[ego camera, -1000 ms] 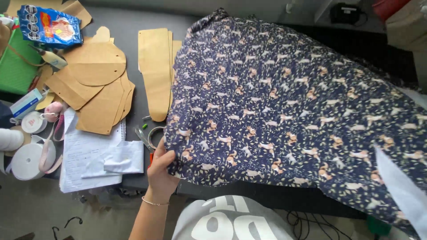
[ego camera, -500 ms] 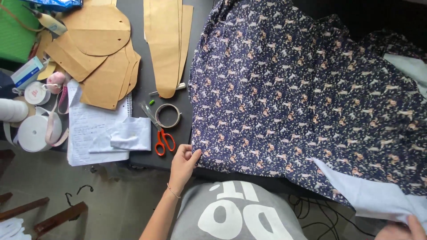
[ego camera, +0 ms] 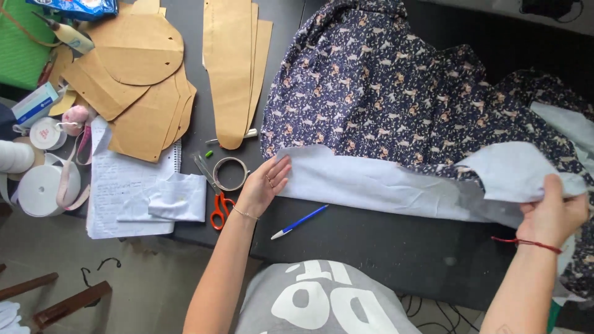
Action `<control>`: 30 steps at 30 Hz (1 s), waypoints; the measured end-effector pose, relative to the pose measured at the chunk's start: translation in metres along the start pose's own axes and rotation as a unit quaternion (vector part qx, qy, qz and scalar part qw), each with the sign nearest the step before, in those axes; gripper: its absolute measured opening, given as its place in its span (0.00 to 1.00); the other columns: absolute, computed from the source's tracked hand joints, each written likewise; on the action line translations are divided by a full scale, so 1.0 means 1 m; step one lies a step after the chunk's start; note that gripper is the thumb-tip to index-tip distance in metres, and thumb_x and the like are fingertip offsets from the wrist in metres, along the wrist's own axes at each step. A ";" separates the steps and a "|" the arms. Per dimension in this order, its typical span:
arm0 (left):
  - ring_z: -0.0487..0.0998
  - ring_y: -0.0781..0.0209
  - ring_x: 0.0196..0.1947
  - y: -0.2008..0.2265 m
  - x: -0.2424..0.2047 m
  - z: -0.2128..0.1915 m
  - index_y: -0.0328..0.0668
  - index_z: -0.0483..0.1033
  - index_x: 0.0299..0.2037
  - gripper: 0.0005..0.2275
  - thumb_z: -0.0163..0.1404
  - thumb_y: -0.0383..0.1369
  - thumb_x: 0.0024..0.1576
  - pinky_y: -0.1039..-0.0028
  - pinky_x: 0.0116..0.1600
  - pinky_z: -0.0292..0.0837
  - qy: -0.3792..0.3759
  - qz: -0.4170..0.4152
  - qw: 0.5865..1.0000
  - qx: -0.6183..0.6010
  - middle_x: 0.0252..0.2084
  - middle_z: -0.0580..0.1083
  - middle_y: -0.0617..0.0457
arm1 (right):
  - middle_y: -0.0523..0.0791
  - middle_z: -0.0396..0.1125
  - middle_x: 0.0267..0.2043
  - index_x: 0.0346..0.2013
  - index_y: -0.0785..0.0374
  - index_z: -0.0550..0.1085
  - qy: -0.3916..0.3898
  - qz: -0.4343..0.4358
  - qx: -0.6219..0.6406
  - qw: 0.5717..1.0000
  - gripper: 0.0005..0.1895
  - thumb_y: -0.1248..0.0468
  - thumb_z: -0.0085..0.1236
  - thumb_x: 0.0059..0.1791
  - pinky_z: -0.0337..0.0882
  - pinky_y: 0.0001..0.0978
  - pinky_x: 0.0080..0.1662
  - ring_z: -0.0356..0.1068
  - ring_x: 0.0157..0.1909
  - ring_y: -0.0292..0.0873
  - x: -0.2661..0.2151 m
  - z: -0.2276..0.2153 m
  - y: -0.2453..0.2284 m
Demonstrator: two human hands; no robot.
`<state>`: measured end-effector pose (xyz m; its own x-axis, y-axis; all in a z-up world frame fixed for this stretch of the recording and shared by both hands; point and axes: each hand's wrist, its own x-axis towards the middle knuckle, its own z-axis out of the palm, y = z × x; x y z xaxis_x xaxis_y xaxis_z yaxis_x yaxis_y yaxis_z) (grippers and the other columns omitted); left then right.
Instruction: The person sorts through cardboard pattern pieces, then places a pattern on a piece of patterned fabric. They trace the pattern onto the fabric with a pen and then use a rotary cutter to cut the fabric along the traced lines.
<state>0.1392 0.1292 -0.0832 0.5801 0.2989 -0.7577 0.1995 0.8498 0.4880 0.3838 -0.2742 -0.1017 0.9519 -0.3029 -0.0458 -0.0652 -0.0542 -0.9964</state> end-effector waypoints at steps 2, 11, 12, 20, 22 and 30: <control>0.69 0.60 0.49 0.002 0.007 0.003 0.42 0.64 0.51 0.20 0.42 0.37 0.48 0.76 0.47 0.63 0.015 -0.008 1.000 0.020 0.48 0.69 0.51 | 0.38 0.69 0.40 0.36 0.48 0.67 0.011 0.077 -0.073 0.994 0.07 0.59 0.53 0.44 0.74 0.33 0.36 0.73 0.42 0.37 0.002 0.013 0.010; 0.69 0.60 0.50 0.022 -0.008 0.023 0.41 0.65 0.49 0.17 0.39 0.32 0.50 0.72 0.52 0.61 0.017 -0.002 0.995 0.099 0.49 0.69 0.50 | 0.42 0.70 0.41 0.40 0.54 0.69 0.023 0.012 -0.001 1.000 0.09 0.60 0.51 0.45 0.79 0.32 0.40 0.75 0.44 0.41 0.018 0.014 0.013; 0.69 0.60 0.50 0.020 -0.006 0.026 0.41 0.65 0.49 0.17 0.39 0.32 0.50 0.72 0.52 0.61 0.016 -0.005 0.995 0.100 0.49 0.69 0.50 | 0.42 0.70 0.41 0.40 0.54 0.69 0.025 0.012 -0.002 1.000 0.09 0.60 0.51 0.45 0.79 0.32 0.40 0.75 0.44 0.41 0.018 0.019 0.013; 0.72 0.65 0.46 0.007 0.001 0.037 0.45 0.69 0.45 0.15 0.43 0.34 0.48 0.77 0.47 0.63 0.077 0.055 0.987 0.133 0.45 0.72 0.54 | 0.40 0.71 0.42 0.38 0.49 0.70 0.029 0.098 0.045 0.994 0.12 0.65 0.50 0.41 0.78 0.37 0.41 0.74 0.47 0.40 -0.015 0.043 0.007; 0.73 0.64 0.45 0.010 -0.008 0.035 0.44 0.70 0.44 0.14 0.42 0.35 0.48 0.77 0.47 0.62 0.072 0.053 0.988 0.129 0.44 0.73 0.53 | 0.42 0.69 0.43 0.39 0.50 0.66 0.013 0.047 0.041 0.998 0.10 0.64 0.49 0.43 0.75 0.35 0.39 0.73 0.46 0.41 -0.007 0.021 0.014; 0.70 0.63 0.49 0.046 0.009 0.049 0.44 0.67 0.48 0.20 0.40 0.41 0.46 0.77 0.49 0.60 0.008 0.080 0.991 0.110 0.48 0.70 0.52 | 0.30 0.67 0.45 0.41 0.45 0.71 -0.032 0.066 0.013 0.997 0.14 0.49 0.51 0.43 0.71 0.14 0.48 0.69 0.50 0.24 0.082 0.028 0.009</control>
<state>0.1918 0.1495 -0.0466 0.6064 0.4304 -0.6686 0.2735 0.6767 0.6836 0.4694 -0.2732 -0.1163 0.9527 -0.2454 -0.1794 -0.1835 0.0059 -0.9830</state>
